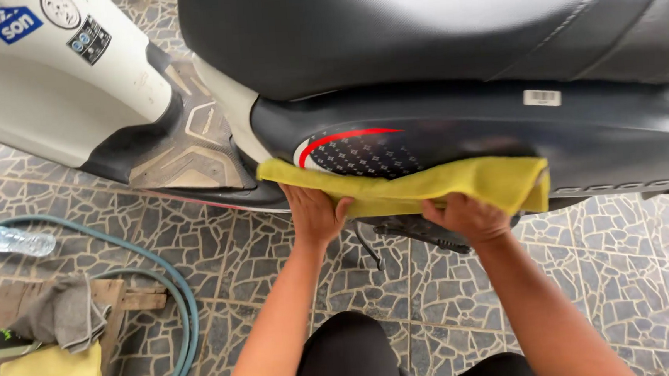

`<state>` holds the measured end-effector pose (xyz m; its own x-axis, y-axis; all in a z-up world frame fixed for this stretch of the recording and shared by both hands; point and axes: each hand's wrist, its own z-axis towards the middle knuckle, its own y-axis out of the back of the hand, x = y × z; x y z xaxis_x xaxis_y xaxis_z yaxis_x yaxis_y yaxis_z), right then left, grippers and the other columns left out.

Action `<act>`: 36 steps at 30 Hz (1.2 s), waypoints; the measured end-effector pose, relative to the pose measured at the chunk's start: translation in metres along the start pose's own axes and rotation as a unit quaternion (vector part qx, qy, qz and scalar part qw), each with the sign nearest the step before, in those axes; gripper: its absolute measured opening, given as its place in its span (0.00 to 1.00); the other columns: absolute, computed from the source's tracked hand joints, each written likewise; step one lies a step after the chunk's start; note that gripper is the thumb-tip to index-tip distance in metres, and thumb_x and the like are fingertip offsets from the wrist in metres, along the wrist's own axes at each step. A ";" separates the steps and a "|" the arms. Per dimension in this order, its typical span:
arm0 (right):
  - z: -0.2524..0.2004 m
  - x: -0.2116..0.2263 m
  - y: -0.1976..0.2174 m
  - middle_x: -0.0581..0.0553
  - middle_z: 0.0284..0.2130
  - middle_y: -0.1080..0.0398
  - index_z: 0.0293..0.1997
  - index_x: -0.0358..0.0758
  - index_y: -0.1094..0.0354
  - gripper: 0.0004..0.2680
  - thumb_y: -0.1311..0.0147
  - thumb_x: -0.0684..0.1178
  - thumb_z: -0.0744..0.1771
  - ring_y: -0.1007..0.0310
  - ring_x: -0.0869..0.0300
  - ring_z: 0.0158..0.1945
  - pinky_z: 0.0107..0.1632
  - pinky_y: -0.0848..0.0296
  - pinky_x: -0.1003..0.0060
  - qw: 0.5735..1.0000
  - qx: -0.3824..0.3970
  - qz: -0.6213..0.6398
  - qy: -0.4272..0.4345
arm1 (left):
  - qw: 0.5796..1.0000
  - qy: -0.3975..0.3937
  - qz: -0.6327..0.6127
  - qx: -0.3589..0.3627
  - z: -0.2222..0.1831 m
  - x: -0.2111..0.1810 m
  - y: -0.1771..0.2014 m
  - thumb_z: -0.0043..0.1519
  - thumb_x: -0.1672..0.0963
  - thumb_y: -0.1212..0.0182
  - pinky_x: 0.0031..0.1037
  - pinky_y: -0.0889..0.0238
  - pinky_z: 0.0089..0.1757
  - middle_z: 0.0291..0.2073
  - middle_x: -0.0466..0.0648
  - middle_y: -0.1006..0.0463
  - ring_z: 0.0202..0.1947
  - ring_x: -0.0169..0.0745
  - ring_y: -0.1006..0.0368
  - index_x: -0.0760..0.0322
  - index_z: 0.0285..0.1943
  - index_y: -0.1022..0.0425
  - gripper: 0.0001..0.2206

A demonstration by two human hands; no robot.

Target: The person wipes the black scooter seat with a yellow cloth, folding and unfolding it to clean different areas. They then pick up a spray bottle, apply liquid to the seat, and continue wiping the surface with the cloth.

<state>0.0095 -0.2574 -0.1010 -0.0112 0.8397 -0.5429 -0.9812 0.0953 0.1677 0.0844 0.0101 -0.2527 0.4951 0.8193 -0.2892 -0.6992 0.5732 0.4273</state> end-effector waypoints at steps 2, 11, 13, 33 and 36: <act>-0.008 -0.027 -0.004 0.45 0.27 0.36 0.26 0.46 0.34 0.23 0.63 0.74 0.67 0.34 0.53 0.27 0.38 0.31 0.62 0.999 -0.002 -0.033 -0.024 | 0.998 -0.029 0.020 -0.043 0.045 -0.017 0.016 0.62 0.32 0.69 0.67 0.58 0.64 0.66 0.81 0.47 0.68 0.88 0.50 0.86 0.73 0.50 0.52; -0.050 -0.052 -0.012 0.22 0.41 0.37 0.46 0.20 0.36 0.37 0.76 0.78 0.69 0.37 0.34 0.36 0.44 0.37 0.46 0.985 0.034 -0.018 -0.167 | 0.986 -0.127 0.059 -0.089 0.098 -0.066 0.043 0.65 0.34 0.70 0.69 0.54 0.59 0.61 0.79 0.40 0.61 0.93 0.44 0.80 0.67 0.39 0.45; -0.071 -0.065 -0.014 0.21 0.40 0.37 0.46 0.16 0.36 0.38 0.76 0.79 0.69 0.37 0.33 0.34 0.44 0.38 0.47 0.982 0.037 -0.017 -0.184 | 0.982 -0.154 0.067 -0.086 0.119 -0.086 0.056 0.66 0.35 0.70 0.70 0.56 0.59 0.61 0.78 0.40 0.62 0.92 0.44 0.79 0.66 0.39 0.43; -0.110 -0.213 -0.005 0.32 0.71 0.44 0.73 0.30 0.45 0.22 0.62 0.58 0.74 0.51 0.41 0.76 0.75 0.61 0.39 0.894 -0.004 0.105 -0.436 | 0.952 -0.292 0.088 0.027 0.196 -0.286 0.040 0.70 0.40 0.70 0.46 0.37 0.62 0.58 0.61 0.31 0.60 0.60 0.33 0.70 0.68 0.38 0.34; -0.094 -0.193 0.013 0.19 0.63 0.41 0.68 0.18 0.41 0.28 0.51 0.58 0.67 0.48 0.24 0.68 0.69 0.60 0.33 0.934 0.019 0.139 -0.328 | 0.955 -0.267 0.040 -0.124 0.176 -0.267 0.028 0.67 0.43 0.65 0.49 0.39 0.61 0.63 0.64 0.30 0.64 0.62 0.31 0.71 0.68 0.32 0.33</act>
<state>-0.0190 -0.4684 -0.0716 -0.1323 0.9805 0.1456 -0.9505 -0.1671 0.2620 0.0229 -0.1943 -0.0124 0.5810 0.7771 0.2420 -0.8137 0.5479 0.1944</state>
